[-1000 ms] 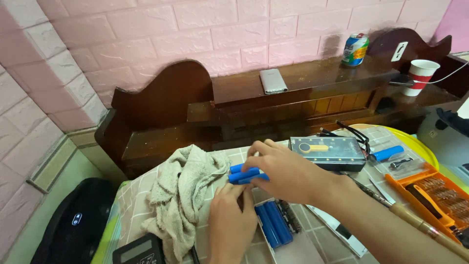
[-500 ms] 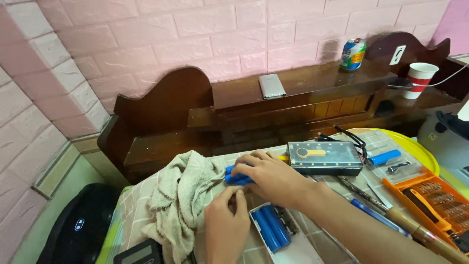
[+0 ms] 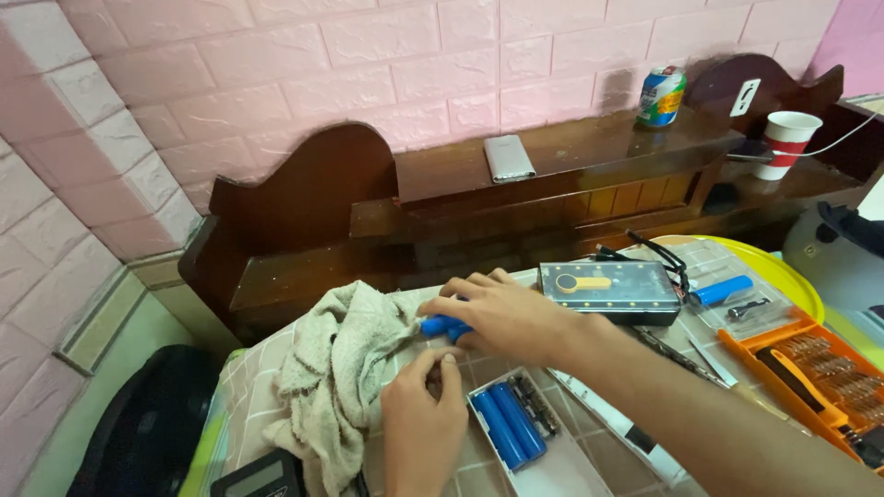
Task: Assembling a power bank by inserting lithium-ion batteries into the casing and securing the enclosure.
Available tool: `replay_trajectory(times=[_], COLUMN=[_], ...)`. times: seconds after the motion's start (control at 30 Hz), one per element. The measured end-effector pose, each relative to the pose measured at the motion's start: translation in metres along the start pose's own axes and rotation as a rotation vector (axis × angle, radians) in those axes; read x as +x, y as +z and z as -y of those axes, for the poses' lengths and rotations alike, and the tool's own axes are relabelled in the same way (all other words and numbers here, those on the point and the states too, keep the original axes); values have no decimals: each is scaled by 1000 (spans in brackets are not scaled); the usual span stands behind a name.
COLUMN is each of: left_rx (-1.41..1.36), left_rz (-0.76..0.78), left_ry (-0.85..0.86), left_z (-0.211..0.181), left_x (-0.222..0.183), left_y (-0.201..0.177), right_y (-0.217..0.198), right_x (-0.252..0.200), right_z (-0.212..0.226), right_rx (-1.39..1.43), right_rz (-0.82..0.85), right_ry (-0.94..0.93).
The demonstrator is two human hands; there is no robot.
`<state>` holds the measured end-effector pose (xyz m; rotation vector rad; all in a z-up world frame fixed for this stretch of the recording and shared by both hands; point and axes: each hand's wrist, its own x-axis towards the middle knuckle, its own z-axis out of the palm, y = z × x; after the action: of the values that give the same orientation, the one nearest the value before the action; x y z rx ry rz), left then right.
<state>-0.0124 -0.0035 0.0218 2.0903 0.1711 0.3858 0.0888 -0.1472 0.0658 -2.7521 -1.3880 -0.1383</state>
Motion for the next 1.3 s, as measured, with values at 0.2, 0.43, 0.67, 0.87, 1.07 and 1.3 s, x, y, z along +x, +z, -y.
replay_trajectory(times=[0.2, 0.43, 0.67, 0.87, 1.07, 1.3], left_rx=[-3, -31, -22, 148, 294, 201], left_rz=[52, -17, 47, 158, 284, 199], left_ry=[-77, 91, -50, 202, 117, 136], left_z=[-15, 4, -15, -18, -15, -13], left_x=[-3, 2, -5, -9, -9, -7], left_y=[-8, 2, -9, -5, -8, -5], right_y=[-1, 9, -14, -43, 39, -7], right_x=[-3, -5, -32, -101, -130, -116], right_z=[-3, -10, 7, 88, 83, 95], right_rx=[-127, -180, -92, 324, 185, 318], right_rz=[-13, -69, -60, 229, 211, 611], right_ry=[-31, 36, 110, 772, 361, 516])
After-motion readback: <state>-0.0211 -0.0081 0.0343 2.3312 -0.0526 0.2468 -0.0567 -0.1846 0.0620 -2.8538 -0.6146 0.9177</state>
